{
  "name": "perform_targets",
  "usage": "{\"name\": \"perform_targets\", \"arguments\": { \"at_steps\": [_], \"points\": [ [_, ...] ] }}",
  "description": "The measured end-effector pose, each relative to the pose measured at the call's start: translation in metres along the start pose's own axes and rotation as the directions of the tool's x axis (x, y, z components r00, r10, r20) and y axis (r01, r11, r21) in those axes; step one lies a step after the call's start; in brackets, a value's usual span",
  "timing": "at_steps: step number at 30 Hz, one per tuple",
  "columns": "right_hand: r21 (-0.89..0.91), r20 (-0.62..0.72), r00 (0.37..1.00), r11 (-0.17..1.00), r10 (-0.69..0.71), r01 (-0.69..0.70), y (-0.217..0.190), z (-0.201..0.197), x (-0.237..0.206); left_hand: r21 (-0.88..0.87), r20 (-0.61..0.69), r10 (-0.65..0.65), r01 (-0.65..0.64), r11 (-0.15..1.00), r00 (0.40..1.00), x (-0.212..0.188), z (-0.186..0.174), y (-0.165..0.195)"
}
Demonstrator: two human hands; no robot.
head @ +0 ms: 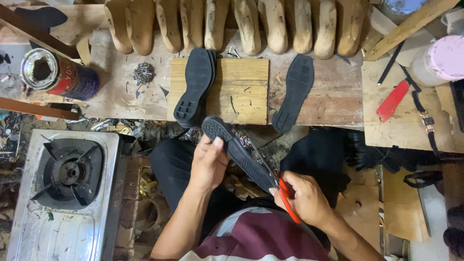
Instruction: The person trims the edges of black rubber shoe soles using red-handled scissors. They hold each sole in the left hand and cut along the perimeter, then place the trimmed sole on a wooden board. The process repeats with several soles.
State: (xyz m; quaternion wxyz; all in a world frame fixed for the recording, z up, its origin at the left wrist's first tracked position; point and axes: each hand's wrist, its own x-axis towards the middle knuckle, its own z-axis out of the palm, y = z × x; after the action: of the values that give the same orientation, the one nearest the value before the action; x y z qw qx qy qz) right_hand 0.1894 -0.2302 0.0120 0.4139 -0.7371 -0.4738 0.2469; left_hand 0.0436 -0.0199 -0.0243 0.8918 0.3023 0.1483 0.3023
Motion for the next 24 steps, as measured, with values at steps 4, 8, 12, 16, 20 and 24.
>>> {"name": "perform_targets", "arguments": {
  "at_steps": [4,8,12,16,20,24],
  "points": [
    [0.044,-0.019,0.997,0.996,0.080,-0.079,-0.002,0.000,0.003,0.042,-0.023,-0.005,0.006,0.999,1.000,-0.002,0.000,-0.006],
    [0.026,-0.097,0.993,0.997,0.071,-0.069,-0.015,-0.003,0.011,0.082,-0.008,-0.030,0.030,0.996,1.000,-0.006,0.001,-0.011],
    [-0.215,-0.116,0.992,0.976,-0.047,0.021,-0.030,-0.007,0.022,0.161,0.092,-0.061,0.046,0.986,0.994,-0.011,0.001,-0.016],
    [-0.219,-0.130,0.987,0.973,-0.097,0.067,-0.040,-0.008,0.029,0.215,0.159,-0.166,0.130,0.968,0.973,-0.017,0.003,-0.023],
    [-0.179,-0.103,0.993,0.983,-0.053,0.034,-0.039,-0.009,0.028,0.309,0.184,-0.191,0.128,0.942,0.964,-0.019,0.001,-0.017],
    [-0.140,-0.063,0.992,0.985,-0.105,0.096,-0.033,-0.016,0.021,0.508,0.185,-0.251,0.127,0.852,0.950,-0.015,-0.003,0.004]
  ]
}}
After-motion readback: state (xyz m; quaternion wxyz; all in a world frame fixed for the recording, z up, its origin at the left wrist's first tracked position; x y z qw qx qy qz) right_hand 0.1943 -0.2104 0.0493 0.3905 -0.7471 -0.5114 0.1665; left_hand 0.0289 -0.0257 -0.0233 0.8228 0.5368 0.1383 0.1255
